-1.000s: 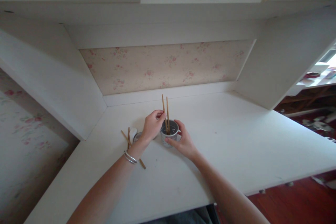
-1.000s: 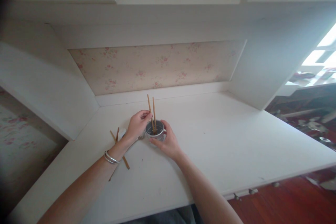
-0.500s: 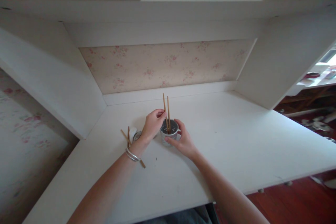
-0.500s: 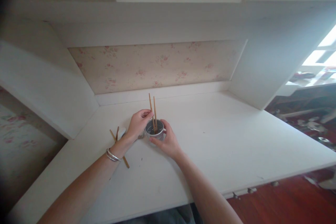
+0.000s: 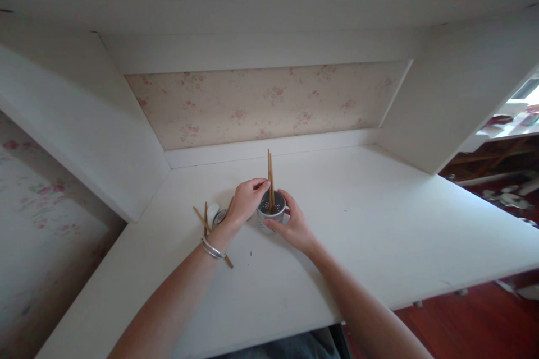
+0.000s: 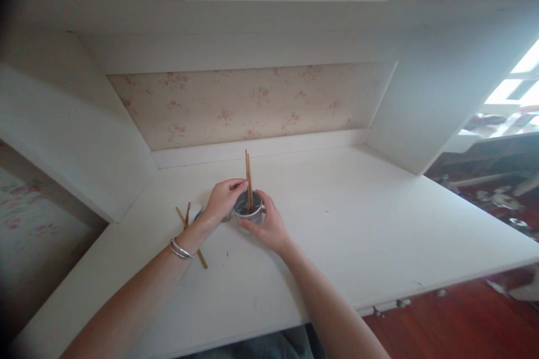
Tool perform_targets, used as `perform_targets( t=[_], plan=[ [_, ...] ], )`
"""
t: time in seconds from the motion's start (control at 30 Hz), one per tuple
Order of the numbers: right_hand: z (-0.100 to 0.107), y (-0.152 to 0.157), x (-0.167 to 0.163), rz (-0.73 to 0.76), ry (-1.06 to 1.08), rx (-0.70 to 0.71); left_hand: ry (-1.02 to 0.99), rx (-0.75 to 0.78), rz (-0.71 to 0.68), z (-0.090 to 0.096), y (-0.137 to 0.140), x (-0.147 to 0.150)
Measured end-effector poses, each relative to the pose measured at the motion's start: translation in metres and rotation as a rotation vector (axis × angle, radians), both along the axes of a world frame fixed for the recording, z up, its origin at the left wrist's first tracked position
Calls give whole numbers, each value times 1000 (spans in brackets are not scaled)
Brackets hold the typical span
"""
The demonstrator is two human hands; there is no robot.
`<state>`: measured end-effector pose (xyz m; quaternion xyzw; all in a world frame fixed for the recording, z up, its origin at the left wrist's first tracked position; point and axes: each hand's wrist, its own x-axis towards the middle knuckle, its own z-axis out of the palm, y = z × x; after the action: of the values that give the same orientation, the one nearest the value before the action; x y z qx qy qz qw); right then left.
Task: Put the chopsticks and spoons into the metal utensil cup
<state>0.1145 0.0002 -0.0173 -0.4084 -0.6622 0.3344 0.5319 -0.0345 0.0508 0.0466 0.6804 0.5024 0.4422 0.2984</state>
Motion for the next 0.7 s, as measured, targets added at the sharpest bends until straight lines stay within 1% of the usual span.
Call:
perform_targets(
  t=[0.27, 0.4, 0.5, 0.7],
  plan=[
    [0, 0, 0, 8, 12, -4, 1, -23, -32, -3, -1, 0],
    [0, -1, 0, 8, 31, -37, -84, -79, -8, -5, -5, -2],
    [0, -1, 0, 21, 62, -68, -138, -122, -3, -5, -15, -8],
    [2, -3, 0, 33, 77, -89, -268, -226, -104, -12, -52, -17]
  ],
)
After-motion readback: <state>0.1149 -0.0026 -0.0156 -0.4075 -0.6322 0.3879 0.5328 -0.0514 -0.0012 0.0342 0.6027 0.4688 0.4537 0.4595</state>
